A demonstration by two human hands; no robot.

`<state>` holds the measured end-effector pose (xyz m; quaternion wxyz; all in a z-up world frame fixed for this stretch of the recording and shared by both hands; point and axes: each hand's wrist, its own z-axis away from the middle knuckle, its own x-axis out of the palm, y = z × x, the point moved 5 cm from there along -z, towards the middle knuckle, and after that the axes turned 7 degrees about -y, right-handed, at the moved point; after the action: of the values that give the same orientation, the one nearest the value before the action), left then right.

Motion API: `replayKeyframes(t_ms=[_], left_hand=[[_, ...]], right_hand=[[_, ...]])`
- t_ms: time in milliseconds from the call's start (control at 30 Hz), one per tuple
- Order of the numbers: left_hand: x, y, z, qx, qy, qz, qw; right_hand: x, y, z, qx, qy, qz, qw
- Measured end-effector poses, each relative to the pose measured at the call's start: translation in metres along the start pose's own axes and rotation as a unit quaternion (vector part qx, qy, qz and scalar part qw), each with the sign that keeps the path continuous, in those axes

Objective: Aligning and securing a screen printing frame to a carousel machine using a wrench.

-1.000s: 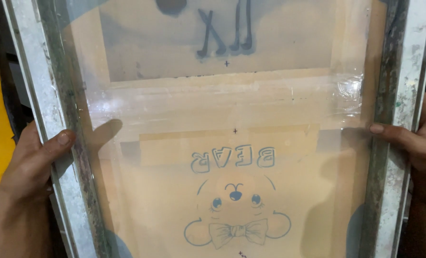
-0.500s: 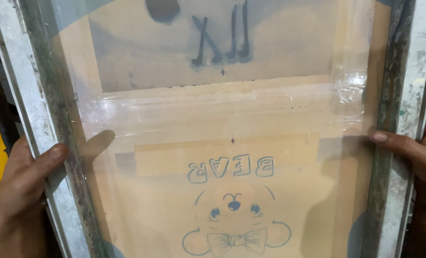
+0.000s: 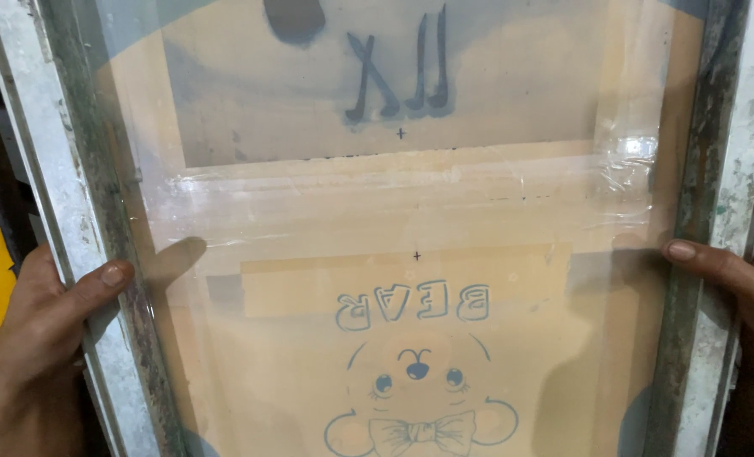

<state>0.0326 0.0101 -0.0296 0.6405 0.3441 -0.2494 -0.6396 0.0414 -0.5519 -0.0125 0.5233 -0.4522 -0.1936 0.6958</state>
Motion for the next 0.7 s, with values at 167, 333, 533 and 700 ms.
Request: replayKeyframes(t_ms=[167,333,533,700], left_hand=[[0.011,0.013,0.007,-0.027,0.025,0.000,0.999],[0.021,0.025,0.008,-0.041,0.041,-0.028,0.998],[0.001,0.002,-0.001,-0.016,0.012,-0.037,0.999],[0.008,0.010,0.001,-0.014,0.021,-0.046,0.999]], right_hand=[[0.000,0.004,0.000,0.006,0.003,-0.017,1.000],[0.000,0.001,-0.003,-0.003,0.003,0.012,1.000],[0.016,-0.037,0.008,-0.036,0.003,0.077,0.996],[0.006,-0.010,-0.002,-0.019,-0.008,0.016,1.000]])
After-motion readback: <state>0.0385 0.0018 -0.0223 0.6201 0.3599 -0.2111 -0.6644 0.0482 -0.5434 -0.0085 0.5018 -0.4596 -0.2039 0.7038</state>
